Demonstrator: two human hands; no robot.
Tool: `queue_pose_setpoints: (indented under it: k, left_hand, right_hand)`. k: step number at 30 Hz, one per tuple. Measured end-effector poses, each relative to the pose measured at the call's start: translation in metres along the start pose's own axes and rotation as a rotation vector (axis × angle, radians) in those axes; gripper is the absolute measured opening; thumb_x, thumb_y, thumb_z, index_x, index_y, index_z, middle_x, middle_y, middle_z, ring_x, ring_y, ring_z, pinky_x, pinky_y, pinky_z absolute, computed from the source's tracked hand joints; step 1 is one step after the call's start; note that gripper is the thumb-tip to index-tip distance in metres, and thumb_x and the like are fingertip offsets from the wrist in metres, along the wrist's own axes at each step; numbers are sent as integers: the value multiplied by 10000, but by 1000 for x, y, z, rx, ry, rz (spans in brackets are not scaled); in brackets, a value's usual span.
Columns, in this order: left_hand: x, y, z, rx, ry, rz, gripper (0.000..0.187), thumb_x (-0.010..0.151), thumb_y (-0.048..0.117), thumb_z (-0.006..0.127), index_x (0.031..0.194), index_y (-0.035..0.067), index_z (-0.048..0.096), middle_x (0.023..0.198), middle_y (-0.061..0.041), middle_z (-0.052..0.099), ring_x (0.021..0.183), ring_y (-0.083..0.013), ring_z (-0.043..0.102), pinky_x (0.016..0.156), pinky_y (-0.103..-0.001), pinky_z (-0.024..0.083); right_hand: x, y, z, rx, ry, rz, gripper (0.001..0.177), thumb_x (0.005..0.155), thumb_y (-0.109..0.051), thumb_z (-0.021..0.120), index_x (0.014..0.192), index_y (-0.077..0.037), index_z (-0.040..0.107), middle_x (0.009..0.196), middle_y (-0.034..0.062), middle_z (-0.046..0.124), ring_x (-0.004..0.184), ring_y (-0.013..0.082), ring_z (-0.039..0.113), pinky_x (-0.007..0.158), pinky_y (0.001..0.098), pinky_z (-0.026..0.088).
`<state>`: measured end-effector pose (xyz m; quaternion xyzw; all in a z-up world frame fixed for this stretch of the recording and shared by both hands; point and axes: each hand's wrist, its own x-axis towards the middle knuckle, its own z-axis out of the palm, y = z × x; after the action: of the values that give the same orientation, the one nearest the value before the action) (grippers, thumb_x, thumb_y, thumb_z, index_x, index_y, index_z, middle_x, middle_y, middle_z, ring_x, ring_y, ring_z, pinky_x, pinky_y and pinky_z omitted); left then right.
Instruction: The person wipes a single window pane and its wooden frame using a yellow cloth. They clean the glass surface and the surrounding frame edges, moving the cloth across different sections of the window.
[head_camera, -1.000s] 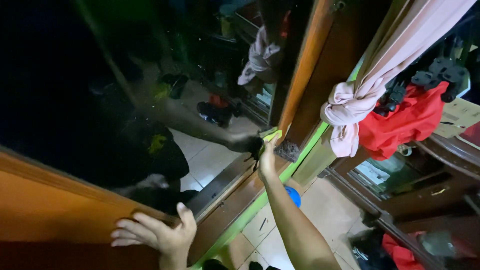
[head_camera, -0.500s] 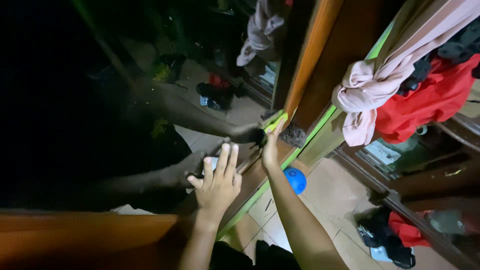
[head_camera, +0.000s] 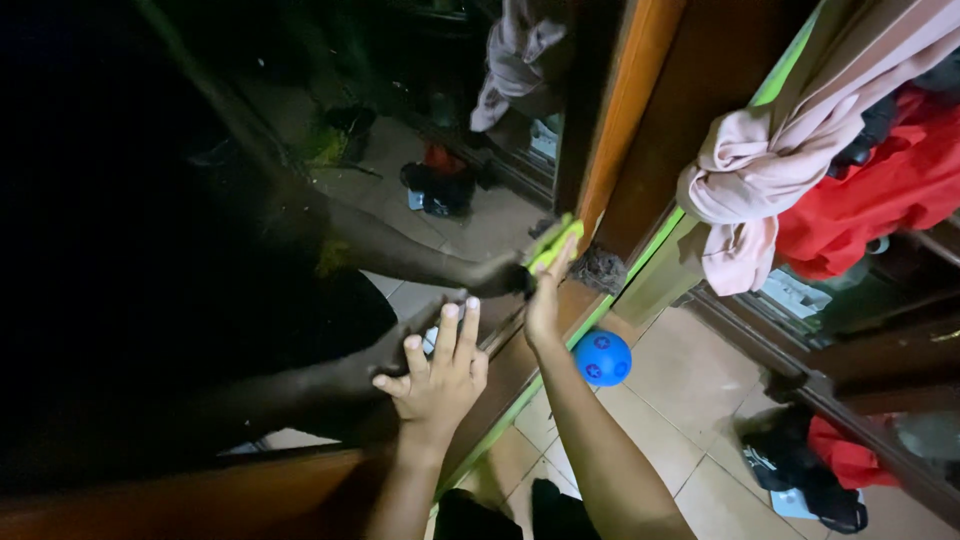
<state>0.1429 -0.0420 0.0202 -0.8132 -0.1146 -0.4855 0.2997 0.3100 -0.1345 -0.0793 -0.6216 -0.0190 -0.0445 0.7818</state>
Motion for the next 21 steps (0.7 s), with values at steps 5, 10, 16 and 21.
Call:
queue_pose_setpoints:
  k: [5,10,16,21]
  left_hand:
    - [-3,0,3,-21,4,-2,646,860,362,465,1485,509,534,1674,140,345,1584,-381,83,1167,-755,-88]
    - [-1,0,-3,-27,-30,-6,668,847,436,477,1512,493,502,1686,128,326,1590,-369,57,1172,-736,-107]
    - [3,0,-7,-25,-45,-2,658,870,393,474,1523,478,492,1694,122,307,1592,-351,49,1185,-714,-132]
    - [-2,-2,-7,-21,-56,-10,624,904,474,427,1526,503,476,1699,147,282,1593,-349,40,1189,-717,-118]
  right_hand:
    - [-4,35,-11,26,2,2,780,1009,-133,360,1684,-186,-27,1697,241,-183,1550,461,-165,1267,585,-82]
    - [-27,-62,21,125,-50,-131,839,990,-144,417,1697,-216,-28,1719,119,-229,1564,348,-215,1252,531,-105]
    - [-60,-34,16,-19,-208,-181,892,889,-75,469,1686,-138,74,1717,168,-211,1562,408,-166,1258,565,28]
    - [-65,22,2,19,-141,25,800,995,-70,344,1671,-146,-76,1676,211,-261,1530,419,-236,1246,554,-128]
